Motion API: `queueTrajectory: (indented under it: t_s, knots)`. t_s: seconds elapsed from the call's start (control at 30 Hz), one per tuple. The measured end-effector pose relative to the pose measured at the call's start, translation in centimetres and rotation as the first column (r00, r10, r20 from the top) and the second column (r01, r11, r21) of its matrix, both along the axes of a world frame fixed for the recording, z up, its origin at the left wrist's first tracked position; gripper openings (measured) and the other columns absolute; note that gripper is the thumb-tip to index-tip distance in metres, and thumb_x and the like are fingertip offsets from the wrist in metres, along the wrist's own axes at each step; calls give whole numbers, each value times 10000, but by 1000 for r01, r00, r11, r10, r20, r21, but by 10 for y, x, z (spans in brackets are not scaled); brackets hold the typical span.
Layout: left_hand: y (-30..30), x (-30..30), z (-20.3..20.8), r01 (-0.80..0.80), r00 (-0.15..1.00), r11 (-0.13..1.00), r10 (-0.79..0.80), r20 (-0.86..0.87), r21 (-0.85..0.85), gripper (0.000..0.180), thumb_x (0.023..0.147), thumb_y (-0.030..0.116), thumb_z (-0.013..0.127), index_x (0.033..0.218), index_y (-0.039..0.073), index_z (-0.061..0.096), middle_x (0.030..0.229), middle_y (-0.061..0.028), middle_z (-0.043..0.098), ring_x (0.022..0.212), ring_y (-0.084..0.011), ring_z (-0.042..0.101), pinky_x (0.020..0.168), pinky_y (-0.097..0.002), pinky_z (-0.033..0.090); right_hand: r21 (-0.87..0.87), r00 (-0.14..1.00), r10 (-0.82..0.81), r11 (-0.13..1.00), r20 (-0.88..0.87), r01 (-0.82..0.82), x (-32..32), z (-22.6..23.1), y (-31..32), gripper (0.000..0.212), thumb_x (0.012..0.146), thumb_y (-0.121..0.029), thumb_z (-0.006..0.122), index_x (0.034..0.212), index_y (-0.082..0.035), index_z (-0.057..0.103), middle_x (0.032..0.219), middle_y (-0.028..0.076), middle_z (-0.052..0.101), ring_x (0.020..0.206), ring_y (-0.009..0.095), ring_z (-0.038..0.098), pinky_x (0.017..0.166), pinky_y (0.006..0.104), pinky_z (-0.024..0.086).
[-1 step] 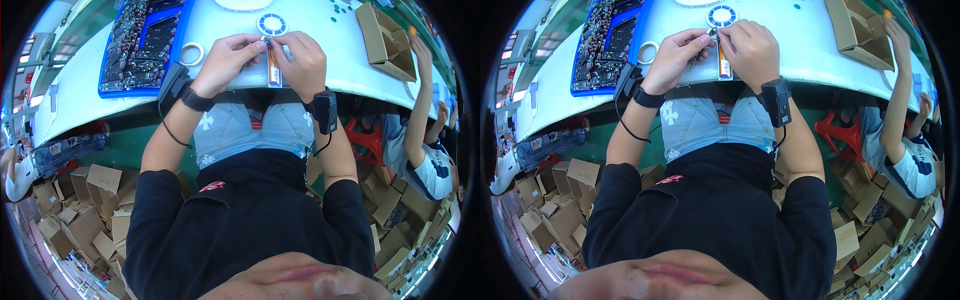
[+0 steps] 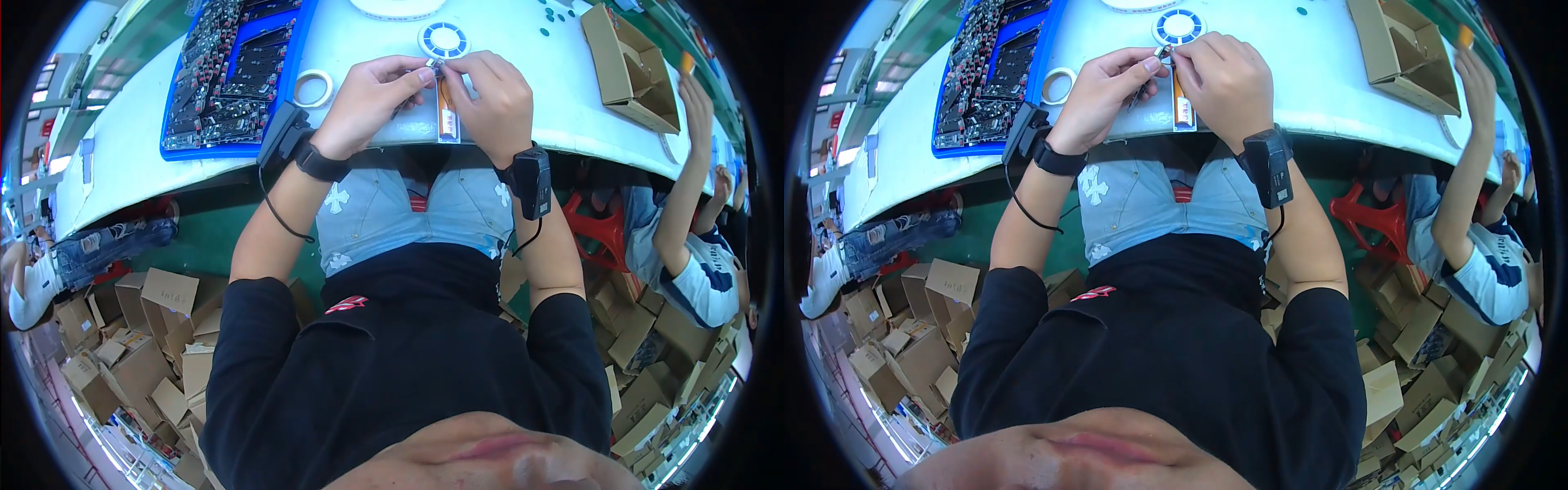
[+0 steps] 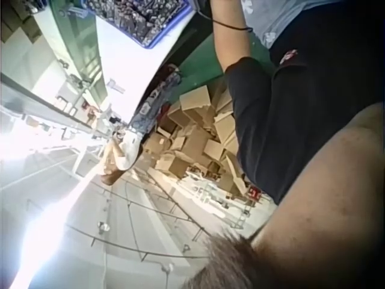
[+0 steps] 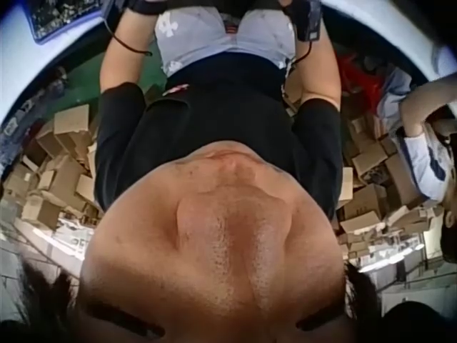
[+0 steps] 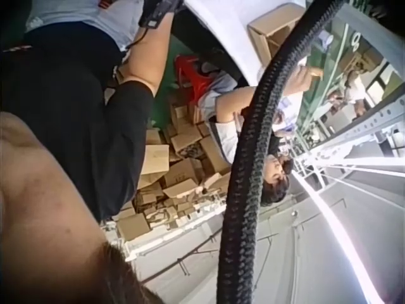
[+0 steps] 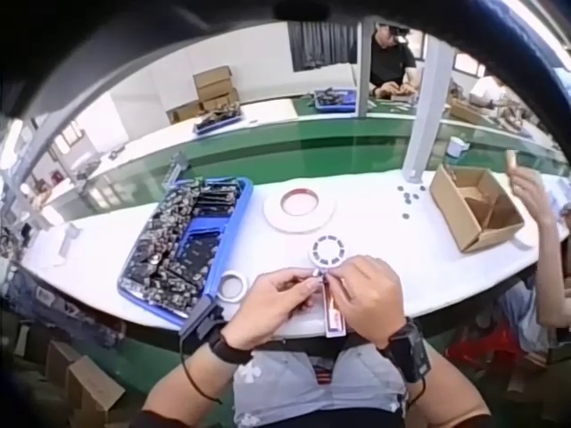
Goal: The person picks up a circuit board from a tray, applies tape to it, and presses it into a handheld fan housing. They then install a battery into the housing and set the assembled fan aside.
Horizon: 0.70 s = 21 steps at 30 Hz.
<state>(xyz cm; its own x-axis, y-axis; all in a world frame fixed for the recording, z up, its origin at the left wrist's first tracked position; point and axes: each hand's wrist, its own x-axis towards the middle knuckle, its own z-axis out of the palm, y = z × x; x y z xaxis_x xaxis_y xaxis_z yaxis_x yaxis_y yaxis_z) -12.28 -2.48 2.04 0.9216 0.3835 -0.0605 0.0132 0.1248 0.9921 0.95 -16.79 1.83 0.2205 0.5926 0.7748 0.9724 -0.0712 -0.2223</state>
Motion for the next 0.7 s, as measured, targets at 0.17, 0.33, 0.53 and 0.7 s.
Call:
queueTrajectory:
  t_s: [0.17, 0.33, 0.53, 0.7]
  knots:
    - [2, -2, 0, 18, 999, 997, -14, -47, 77, 293, 969, 210, 657, 1186, 12, 671, 939, -25, 700, 766, -60, 596, 657, -185, 440, -90, 998, 24, 996, 53, -20, 5, 7, -1, 107, 843, -85, 738, 923, -23, 706, 853, 98, 703, 784, 253, 685, 695, 311, 547]
    - [8, -3, 1, 54, 996, 992, -45, -80, 116, 288, 966, 213, 663, 1170, 11, 680, 934, -24, 695, 763, -55, 594, 645, -181, 432, -173, 987, 160, 971, -30, -162, 20, 12, -2, 112, 861, -80, 725, 957, -25, 710, 883, 103, 701, 806, 254, 685, 729, 303, 550]
    - [13, -3, 1, 93, 992, 990, -84, -95, 104, 293, 964, 210, 667, 1172, 4, 679, 940, -27, 692, 771, -58, 597, 660, -186, 448, -186, 976, 218, 958, -26, -219, 26, 14, -1, 138, 876, -66, 705, 1008, -31, 720, 926, 111, 697, 859, 257, 683, 769, 297, 558]
    - [17, 1, -2, 127, 990, 973, -114, -79, 193, 357, 929, 277, 711, 1182, 25, 699, 916, -46, 702, 779, -86, 623, 700, -216, 505, -225, 946, 322, 926, 46, -304, 38, 11, 0, 185, 879, -60, 696, 1062, -40, 718, 965, 116, 689, 906, 266, 673, 793, 307, 559]
